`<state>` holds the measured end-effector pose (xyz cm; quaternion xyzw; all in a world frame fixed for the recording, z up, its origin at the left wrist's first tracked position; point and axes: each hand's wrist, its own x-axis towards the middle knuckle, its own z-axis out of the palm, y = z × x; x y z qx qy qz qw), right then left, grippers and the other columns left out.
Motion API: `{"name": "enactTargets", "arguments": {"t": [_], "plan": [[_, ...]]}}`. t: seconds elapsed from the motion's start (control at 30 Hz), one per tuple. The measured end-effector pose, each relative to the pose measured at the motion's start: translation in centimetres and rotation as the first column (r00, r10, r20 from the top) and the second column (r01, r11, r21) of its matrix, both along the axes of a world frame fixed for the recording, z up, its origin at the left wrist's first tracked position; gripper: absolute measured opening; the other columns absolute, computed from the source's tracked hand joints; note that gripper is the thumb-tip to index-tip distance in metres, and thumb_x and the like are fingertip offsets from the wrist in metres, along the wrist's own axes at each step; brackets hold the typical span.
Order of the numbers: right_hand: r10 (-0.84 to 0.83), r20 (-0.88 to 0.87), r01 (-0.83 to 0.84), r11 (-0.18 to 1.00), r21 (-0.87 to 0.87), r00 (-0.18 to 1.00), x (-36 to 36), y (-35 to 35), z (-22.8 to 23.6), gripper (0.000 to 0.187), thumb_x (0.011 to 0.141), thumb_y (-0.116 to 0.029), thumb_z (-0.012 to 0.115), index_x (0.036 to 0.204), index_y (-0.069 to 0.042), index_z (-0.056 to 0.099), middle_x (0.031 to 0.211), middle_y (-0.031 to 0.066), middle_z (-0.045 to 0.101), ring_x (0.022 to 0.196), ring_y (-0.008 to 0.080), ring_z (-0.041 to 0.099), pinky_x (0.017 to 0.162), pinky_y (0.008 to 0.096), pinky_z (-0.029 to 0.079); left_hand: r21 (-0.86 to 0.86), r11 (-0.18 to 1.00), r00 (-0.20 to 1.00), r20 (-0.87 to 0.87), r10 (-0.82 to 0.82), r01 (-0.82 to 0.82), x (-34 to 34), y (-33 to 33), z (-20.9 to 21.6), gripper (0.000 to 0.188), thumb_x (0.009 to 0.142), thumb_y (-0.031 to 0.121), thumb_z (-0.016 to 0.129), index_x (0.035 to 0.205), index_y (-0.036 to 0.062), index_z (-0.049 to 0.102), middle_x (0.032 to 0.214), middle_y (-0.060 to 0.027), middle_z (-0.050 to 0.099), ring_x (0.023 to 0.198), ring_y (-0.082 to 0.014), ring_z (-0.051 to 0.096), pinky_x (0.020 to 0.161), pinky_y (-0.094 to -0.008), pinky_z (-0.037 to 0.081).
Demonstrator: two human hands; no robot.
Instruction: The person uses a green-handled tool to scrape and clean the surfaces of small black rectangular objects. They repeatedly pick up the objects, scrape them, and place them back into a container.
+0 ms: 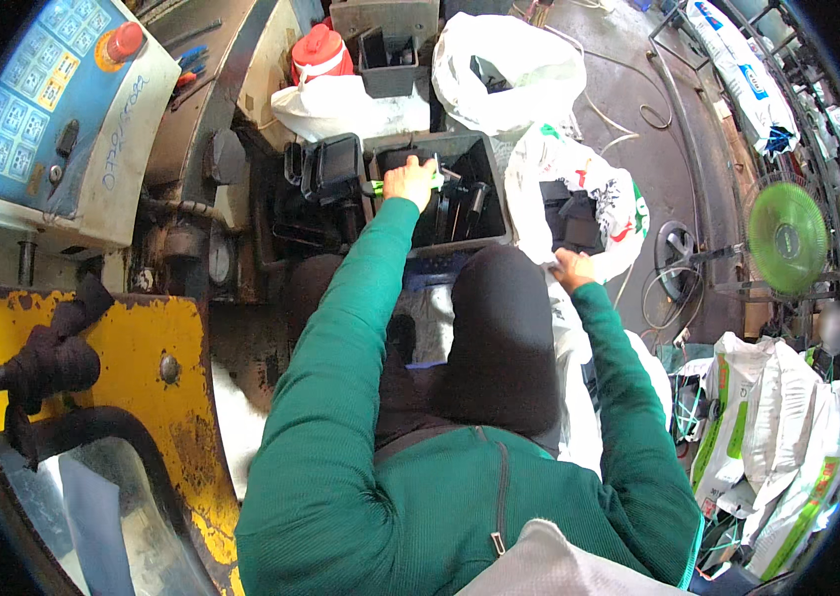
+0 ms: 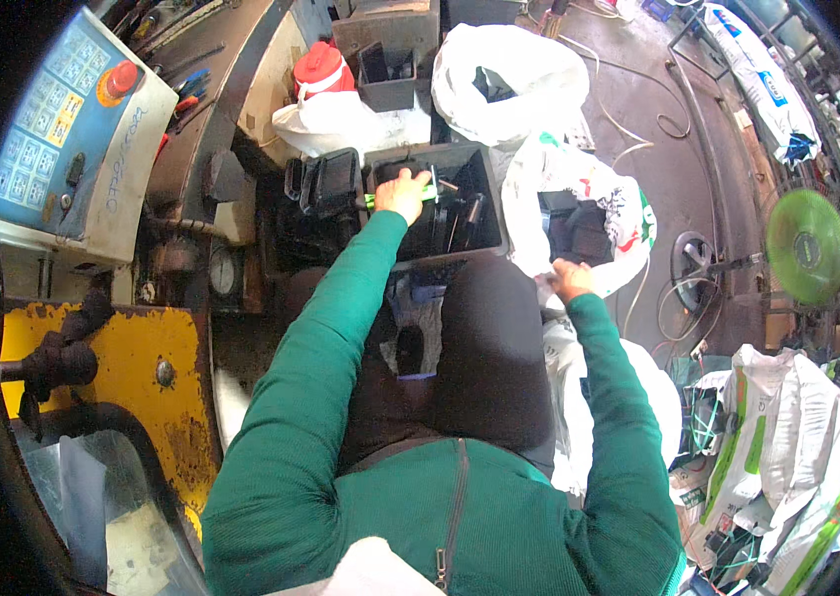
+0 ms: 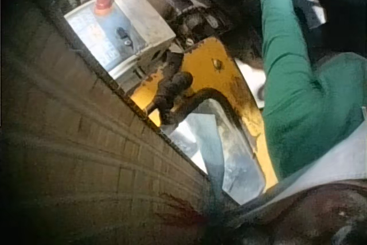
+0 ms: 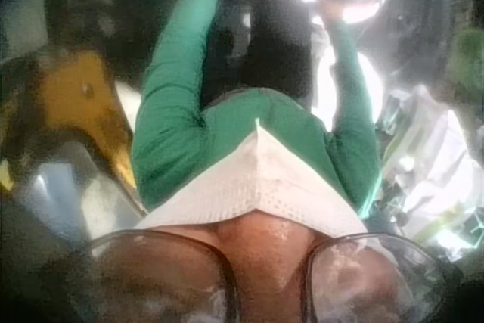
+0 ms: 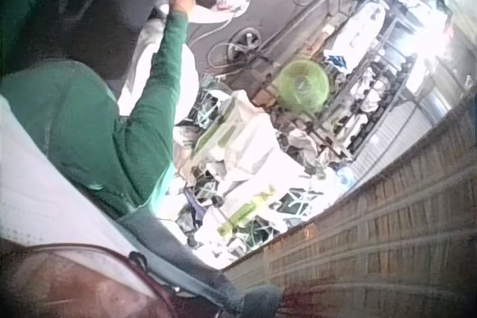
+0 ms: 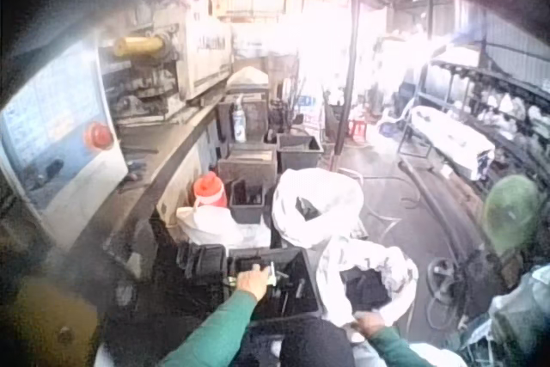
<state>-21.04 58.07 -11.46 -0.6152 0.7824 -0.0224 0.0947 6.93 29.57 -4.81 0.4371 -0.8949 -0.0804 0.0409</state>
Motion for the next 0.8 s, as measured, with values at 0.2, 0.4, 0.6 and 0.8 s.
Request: {"name": "enactTargets", "arguments": {"t": [0.2, 0.4, 0.6, 0.8], "plan": [[-0.075, 0.078, 0.085, 0.987, -0.138, 0.994, 3.4, 2.4, 3.1, 0.037, 0.074, -0.025, 0.072, 0.108, -0.015, 0.060, 0.106, 0.0132, 0.063, 0.102, 0.0296, 0.060, 0.090, 0.0421, 0.046, -0.147, 0.989, 0.999, -0.048, -0.005, -0.002, -0.3, -0.6, -0.2, 0.020, 0.091, 0.020, 0.047, 0.109, 0.0118, 0.052, 0.096, -0.0139, 0.056, 0.078, -0.0327, 0.067, 0.067, -0.0477, 0.053], [-0.001, 0.527, 0.254, 0.877, -0.408, 0.850, 6.1, -1.0, 7.4, 0.050, 0.078, -0.025, 0.075, 0.123, -0.014, 0.058, 0.121, 0.0139, 0.059, 0.112, 0.0271, 0.058, 0.094, 0.0372, 0.046, -0.254, 0.962, 0.968, -0.247, 0.035, -0.100, 2.5, -3.1, 1.9, 0.018, 0.083, 0.022, 0.060, 0.092, 0.0072, 0.059, 0.092, -0.0125, 0.056, 0.087, -0.0326, 0.063, 0.070, -0.0472, 0.052], [0.088, 0.768, 0.279, 0.900, -0.334, 0.635, 14.4, -3.1, 15.0, 0.042, 0.081, -0.026, 0.072, 0.119, -0.010, 0.062, 0.116, 0.0093, 0.064, 0.109, 0.0248, 0.060, 0.092, 0.0346, 0.047, -0.037, 0.996, 0.973, -0.219, 0.073, -0.083, 2.0, -1.6, 2.3, 0.028, 0.087, 0.027, 0.057, 0.112, 0.0149, 0.058, 0.104, -0.0155, 0.053, 0.093, -0.0342, 0.062, 0.074, -0.0477, 0.052], [0.179, 0.407, 0.043, 0.876, -0.480, 0.896, 18.4, -3.1, 17.7, 0.034, 0.081, -0.028, 0.070, 0.108, -0.008, 0.066, 0.117, 0.0130, 0.061, 0.112, 0.0302, 0.056, 0.095, 0.0400, 0.045, -0.068, 0.993, 0.992, -0.081, 0.095, -0.100, -0.1, -3.7, 0.5, 0.022, 0.090, 0.024, 0.050, 0.109, 0.0217, 0.061, 0.106, -0.0160, 0.053, 0.086, -0.0349, 0.065, 0.072, -0.0486, 0.052]]}}
